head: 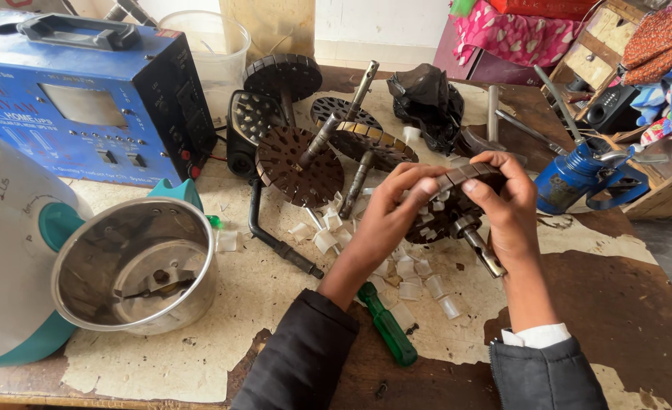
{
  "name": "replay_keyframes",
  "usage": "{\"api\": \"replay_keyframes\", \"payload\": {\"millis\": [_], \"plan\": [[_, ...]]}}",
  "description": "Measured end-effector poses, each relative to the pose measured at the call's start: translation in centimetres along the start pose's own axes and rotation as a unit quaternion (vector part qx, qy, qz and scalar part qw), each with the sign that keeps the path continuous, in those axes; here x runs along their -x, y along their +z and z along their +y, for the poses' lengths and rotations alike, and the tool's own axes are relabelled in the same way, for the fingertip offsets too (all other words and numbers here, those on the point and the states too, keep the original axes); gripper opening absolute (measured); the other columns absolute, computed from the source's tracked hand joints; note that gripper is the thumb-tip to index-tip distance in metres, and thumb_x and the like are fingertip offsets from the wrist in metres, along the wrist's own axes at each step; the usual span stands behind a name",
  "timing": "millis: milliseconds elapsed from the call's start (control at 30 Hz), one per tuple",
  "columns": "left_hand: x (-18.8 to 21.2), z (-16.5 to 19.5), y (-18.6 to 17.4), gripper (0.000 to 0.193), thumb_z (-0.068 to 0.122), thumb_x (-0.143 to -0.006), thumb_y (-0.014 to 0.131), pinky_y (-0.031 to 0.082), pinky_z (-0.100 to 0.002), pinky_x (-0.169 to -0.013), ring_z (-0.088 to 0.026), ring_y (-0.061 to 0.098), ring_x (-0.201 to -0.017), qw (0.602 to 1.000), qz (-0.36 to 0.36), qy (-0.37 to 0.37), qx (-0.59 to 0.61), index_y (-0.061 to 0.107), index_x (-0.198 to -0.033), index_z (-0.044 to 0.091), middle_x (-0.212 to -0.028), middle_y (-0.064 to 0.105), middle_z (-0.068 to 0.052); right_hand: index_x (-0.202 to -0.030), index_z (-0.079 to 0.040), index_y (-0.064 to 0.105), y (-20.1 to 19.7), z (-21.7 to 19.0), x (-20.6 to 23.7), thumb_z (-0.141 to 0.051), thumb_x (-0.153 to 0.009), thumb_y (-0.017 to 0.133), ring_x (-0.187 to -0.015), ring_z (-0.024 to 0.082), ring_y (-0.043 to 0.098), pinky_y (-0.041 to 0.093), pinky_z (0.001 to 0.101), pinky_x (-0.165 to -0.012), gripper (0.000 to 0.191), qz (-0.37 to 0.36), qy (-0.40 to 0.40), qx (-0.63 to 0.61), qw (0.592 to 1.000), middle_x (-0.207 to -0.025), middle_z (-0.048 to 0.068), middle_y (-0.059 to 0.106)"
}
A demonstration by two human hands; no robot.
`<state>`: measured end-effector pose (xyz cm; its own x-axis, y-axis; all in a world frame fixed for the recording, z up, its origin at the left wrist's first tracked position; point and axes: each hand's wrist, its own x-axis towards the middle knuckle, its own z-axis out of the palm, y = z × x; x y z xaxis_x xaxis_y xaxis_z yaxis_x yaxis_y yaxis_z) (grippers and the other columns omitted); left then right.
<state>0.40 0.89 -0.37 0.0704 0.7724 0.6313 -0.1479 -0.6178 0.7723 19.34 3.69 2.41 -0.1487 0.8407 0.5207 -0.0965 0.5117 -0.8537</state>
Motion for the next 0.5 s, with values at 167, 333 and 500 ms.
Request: {"api": "replay_keyframes", "payload": {"millis": [167,333,500], "plan": [[-0.2,-0.5,-0.3,0.034,0.028,-0.107,0.054,0.055,-0.032,-0.081,-0.013,0.066,-0.090,0.987,0.025,-0.132,0.089,0.070,-0.127,0.006,-0.102,0.073,-0.006,-0.125,-0.006,0.061,1.4,-1.2,0.3,-0.024,-0.091,0.075,-0.104,0.011,0.062,0.051,0.0268,-0.096,0.041,0.006,-0.019,0.060,0.998,-0.112,0.004,0.067],[-0.1,-1.0,-0.4,0.030,0.025,-0.108,0.056,0.055,-0.030,-0.077,-0.011,0.066,-0.089,0.990,0.013,-0.097,0.097,0.070,-0.123,0.004,-0.101,0.071,-0.003,-0.133,-0.004,0.059,2.1,-3.3,1.2,-0.029,-0.086,0.077,-0.132,0.025,0.048,0.039,0.0400,-0.120,0.056,-0.038,-0.252,0.323,0.911,-0.138,0.010,0.056],[-0.1,-1.2,-0.3,0.028,0.023,-0.111,0.057,0.052,-0.027,-0.082,-0.008,0.062,-0.095,0.996,0.015,-0.034,0.076,0.071,-0.120,0.000,-0.101,0.067,-0.001,-0.128,-0.005,0.062,2.5,-4.1,1.2,-0.030,-0.081,0.085,-0.130,0.029,0.049,0.041,0.0407,-0.113,0.058,-0.047,-0.252,0.384,0.887,-0.130,0.010,0.058]]}}
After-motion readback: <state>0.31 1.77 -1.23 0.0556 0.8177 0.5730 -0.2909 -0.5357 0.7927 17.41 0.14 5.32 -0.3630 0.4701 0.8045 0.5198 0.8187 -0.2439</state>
